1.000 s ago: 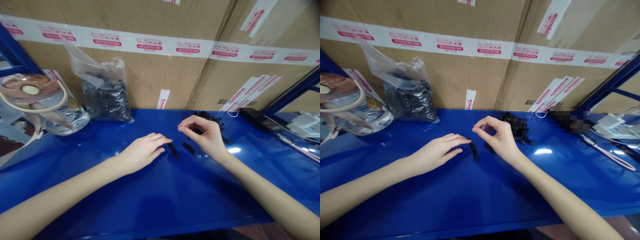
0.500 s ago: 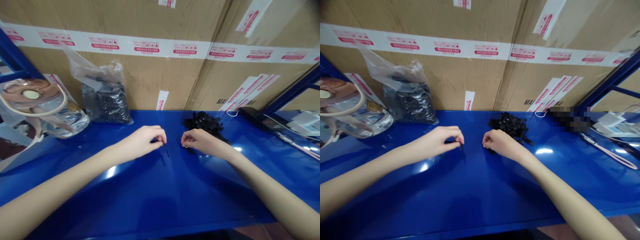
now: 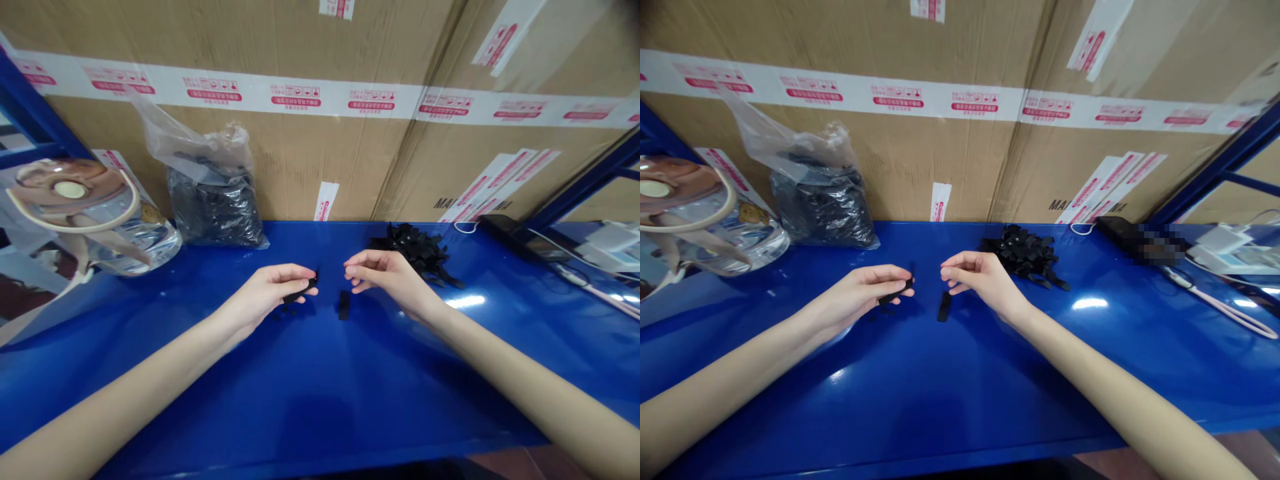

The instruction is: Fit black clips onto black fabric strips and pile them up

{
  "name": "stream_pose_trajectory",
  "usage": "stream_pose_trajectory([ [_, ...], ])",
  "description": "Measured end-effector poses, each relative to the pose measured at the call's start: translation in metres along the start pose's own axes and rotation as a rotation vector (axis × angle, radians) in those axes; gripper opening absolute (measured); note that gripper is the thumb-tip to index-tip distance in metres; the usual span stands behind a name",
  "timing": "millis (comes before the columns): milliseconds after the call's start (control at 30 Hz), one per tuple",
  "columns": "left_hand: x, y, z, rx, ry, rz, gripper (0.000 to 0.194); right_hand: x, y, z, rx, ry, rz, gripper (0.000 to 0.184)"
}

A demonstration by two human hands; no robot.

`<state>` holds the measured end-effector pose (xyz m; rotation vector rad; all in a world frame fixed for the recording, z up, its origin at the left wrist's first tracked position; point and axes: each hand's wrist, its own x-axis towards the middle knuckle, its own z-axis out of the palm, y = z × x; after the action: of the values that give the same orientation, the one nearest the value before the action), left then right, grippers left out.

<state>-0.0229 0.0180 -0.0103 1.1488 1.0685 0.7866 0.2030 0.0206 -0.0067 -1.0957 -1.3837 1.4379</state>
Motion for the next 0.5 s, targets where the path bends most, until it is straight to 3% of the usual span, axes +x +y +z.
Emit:
stream_pose_trajectory([
  [200,-0.010,0.000,0.009,0.005,-0.042,-0.050,0.030,-0.004,-0.001,0.008,0.035,0.015,-0.028,0.026],
  [333,-0.010,-0.004,0.011,0.036,-0.037,0.006,0.038,-0.006,-0.002,0.010,0.045,0.011,-0.044,0.021],
  [500,-0.008,-0.013,0.010,0.088,0.034,0.103,0.043,-0.009,-0.002,0.009,-0.014,-0.215,0.123,0.019],
])
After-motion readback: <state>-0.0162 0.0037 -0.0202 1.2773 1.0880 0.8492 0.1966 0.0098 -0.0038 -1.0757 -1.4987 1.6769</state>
